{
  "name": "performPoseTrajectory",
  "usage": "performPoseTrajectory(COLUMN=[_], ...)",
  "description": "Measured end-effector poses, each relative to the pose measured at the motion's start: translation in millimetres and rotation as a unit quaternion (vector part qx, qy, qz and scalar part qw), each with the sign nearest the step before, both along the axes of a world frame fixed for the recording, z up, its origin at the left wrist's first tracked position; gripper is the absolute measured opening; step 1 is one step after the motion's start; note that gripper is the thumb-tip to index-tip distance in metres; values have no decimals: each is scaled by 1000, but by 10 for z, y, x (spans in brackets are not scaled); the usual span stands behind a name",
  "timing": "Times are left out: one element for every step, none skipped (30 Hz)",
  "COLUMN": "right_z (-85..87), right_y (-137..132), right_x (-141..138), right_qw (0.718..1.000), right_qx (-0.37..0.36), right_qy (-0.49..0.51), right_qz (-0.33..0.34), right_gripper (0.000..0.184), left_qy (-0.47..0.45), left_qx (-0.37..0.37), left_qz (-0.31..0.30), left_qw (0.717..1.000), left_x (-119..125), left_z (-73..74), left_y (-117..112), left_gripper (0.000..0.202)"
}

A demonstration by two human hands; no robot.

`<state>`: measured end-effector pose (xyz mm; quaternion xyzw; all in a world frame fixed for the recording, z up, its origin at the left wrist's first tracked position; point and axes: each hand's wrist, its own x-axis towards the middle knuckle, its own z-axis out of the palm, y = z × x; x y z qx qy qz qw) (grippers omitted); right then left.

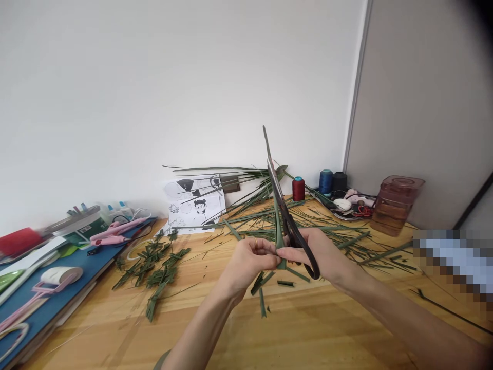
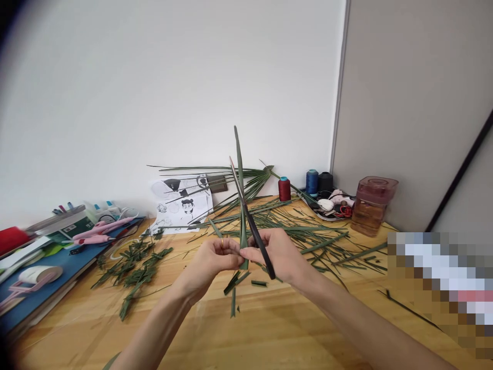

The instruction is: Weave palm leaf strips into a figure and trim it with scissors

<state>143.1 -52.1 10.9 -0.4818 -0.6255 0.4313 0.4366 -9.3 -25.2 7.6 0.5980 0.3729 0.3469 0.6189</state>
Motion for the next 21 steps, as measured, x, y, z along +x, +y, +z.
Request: performPoseTrajectory(right_z=[-6,-12,-16,-19,-20,-19,-18,-19,-22,-29,-43,-62,-89,-122,-162,-206,-252,-297,-339,-373,-397], right_y=[1,4,11,19,29,38,42,40,28,4,-32,-80,-138,-201,-264,-323,-374,-413,-440,-454,-459], right_x=[-2,-4,-6,-9,-11,-12,-11,-7,-1,8,20,34,48,63,77,89,98,103,104,101,95], right_qw=[1000,1000,1000,1000,1000,1000,1000,1000,999,999,998,998,997,996,994,992,990,987,985,982,980], right_qx=[-2,-5,-8,-11,-10,-8,-6,-4,-6,-8,-11,-14,-11,-12,-14,-18,-28,-32,-35,-37,-38], right_qy=[-8,-12,-13,-13,-14,-16,-17,-20,-23,-27,-32,-42,-57,-79,-104,-123,-135,-149,-162,-176,-183], right_qz=[1,3,5,4,2,-3,-11,-23,-34,-43,-50,-50,-44,-30,-12,14,36,47,56,63,66], right_gripper=[19,20,20,20,20,20,21,21,22,23,23,24,25,26,29,31,31,31,30,30,29], left_qy=[11,21,29,32,30,21,6,-15,-40,-69,-98,-125,-149,-170,-187,-202,-215,-227,-235,-240,-242], left_qx=[3,6,6,4,0,-6,-13,-20,-26,-28,-26,-21,-14,-8,-6,-7,-10,-15,-19,-22,-24], left_qz=[-6,-9,-11,-10,-9,-7,-3,5,17,33,52,69,85,99,112,124,135,145,152,156,158], left_qw=[1000,1000,1000,999,1000,1000,1000,1000,999,997,994,990,985,980,976,971,967,963,960,958,957], left_x=[-2,-3,-3,-2,-1,0,-1,-5,-12,-23,-35,-50,-65,-79,-93,-104,-113,-120,-123,-124,-123], left_z=[0,-3,-8,-15,-22,-25,-26,-21,-11,2,18,36,53,69,84,96,107,116,124,129,133], left_y=[0,0,2,5,8,12,17,22,28,34,40,47,53,58,63,66,67,67,66,64,61], left_gripper=[3,1,1,1,1,1,1,2,3,5,7,9,10,10,11,11,11,11,10,10,10])
